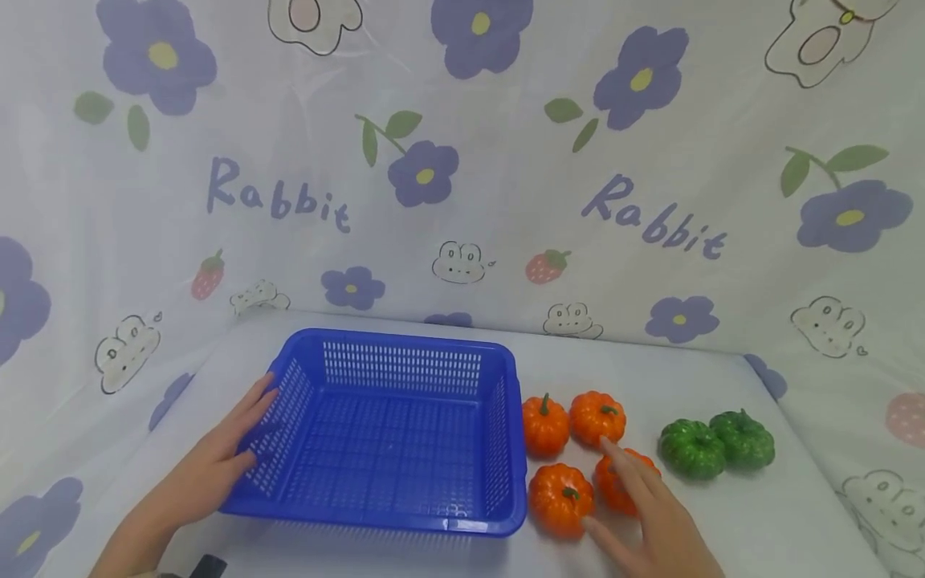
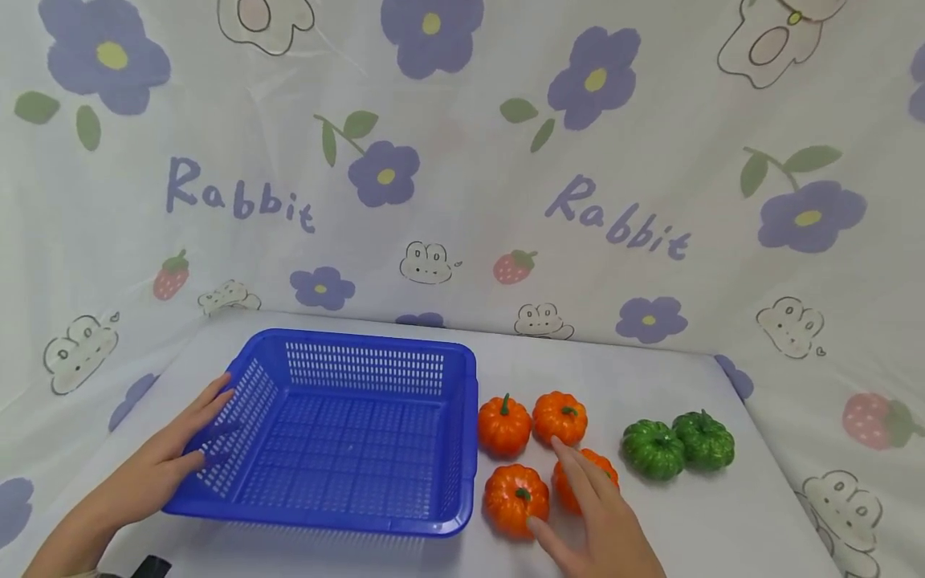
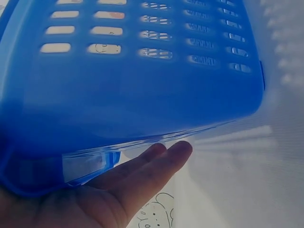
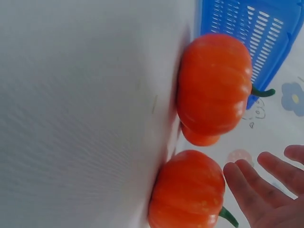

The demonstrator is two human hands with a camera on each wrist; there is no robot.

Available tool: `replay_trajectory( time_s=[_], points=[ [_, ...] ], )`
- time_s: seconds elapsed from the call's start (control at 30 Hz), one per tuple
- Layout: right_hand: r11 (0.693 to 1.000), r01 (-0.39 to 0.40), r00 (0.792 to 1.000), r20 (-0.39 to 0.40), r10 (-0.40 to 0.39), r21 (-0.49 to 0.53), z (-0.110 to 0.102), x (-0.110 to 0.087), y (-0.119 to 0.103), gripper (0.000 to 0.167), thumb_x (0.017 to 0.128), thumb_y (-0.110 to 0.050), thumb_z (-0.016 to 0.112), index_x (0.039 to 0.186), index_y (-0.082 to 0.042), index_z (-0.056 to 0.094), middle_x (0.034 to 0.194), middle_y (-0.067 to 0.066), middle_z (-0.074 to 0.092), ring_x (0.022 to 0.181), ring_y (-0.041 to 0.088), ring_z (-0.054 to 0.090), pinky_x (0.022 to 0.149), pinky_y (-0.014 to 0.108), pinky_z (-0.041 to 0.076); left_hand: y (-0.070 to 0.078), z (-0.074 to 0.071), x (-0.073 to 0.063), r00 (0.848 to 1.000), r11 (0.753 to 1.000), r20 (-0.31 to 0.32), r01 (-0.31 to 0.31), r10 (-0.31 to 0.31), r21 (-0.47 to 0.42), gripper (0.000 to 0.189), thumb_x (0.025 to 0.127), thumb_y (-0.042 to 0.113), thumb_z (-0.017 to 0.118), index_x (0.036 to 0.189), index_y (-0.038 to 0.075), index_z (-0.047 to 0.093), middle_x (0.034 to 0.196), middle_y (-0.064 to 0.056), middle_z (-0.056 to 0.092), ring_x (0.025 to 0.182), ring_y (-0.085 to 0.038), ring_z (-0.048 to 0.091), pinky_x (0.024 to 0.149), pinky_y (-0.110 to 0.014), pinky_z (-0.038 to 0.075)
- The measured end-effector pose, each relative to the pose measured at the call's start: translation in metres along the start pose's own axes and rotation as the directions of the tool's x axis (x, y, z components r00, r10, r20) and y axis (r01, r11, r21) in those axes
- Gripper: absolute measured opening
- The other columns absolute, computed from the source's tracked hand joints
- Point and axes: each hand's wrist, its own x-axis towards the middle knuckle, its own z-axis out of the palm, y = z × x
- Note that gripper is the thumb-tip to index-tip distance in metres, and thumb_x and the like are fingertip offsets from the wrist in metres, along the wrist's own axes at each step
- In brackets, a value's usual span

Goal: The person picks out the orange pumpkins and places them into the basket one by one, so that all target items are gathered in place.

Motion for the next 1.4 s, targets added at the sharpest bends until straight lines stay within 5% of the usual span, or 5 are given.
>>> replay_trajectory(
  time_s=[0.3, 0.77, 0.97, 1.4],
  points=[
    [0.999, 0.042, 0.999, -0.013, -0.042, 0.025, 0.007, 0.001, 0.000, 0.090, 0.094, -0.048, 0.085, 0.167, -0.016, 0.043, 0.145, 0.008, 0.065, 0.127, 0.032, 0.065, 0.103, 0.062, 0.057, -0.002, -0.001, 0.001, 1.000, 1.000, 0.011, -0.013, 0.013, -0.016, 0.080, 0.091, -0.016, 0.050, 0.167, -0.005, 0.029, 0.178, -0.024, 0.013, 0.154, 0.014, 0.005, 0.113, -0.001, 0.011],
    [0.998, -0.047, 0.995, 0.087, 0.049, -0.028, 0.016, 0.003, -0.006, 0.101, 0.090, -0.069, 0.078, 0.168, -0.018, 0.042, 0.159, 0.012, 0.056, 0.140, 0.039, 0.058, 0.108, 0.067, 0.051, -0.002, -0.003, 0.000, 0.999, 0.999, 0.039, -0.037, 0.037, -0.010, 0.080, 0.092, -0.017, 0.052, 0.168, -0.006, 0.028, 0.178, -0.026, 0.012, 0.154, 0.014, 0.004, 0.114, -0.001, 0.012],
    [0.996, 0.002, 0.998, 0.058, 0.003, -0.091, 0.020, 0.005, 0.002, 0.099, 0.089, -0.065, 0.081, 0.166, -0.014, 0.046, 0.159, 0.012, 0.056, 0.141, 0.040, 0.057, 0.107, 0.066, 0.052, -0.002, -0.004, 0.001, 0.998, 1.000, 0.055, -0.015, 0.016, -0.017, 0.082, 0.093, -0.016, 0.052, 0.169, -0.004, 0.026, 0.179, -0.023, 0.010, 0.159, 0.007, 0.005, 0.113, -0.001, 0.012],
    [0.997, -0.035, 0.984, 0.174, 0.047, -0.068, 0.014, 0.013, 0.001, 0.094, 0.084, -0.060, 0.088, 0.160, -0.013, 0.055, 0.157, 0.013, 0.057, 0.143, 0.040, 0.054, 0.113, 0.067, 0.047, -0.002, -0.004, -0.002, 0.996, 0.997, 0.049, -0.081, 0.081, 0.008, 0.081, 0.091, -0.018, 0.053, 0.168, -0.006, 0.028, 0.179, -0.024, 0.011, 0.156, 0.011, 0.005, 0.115, -0.003, 0.013]
  ],
)
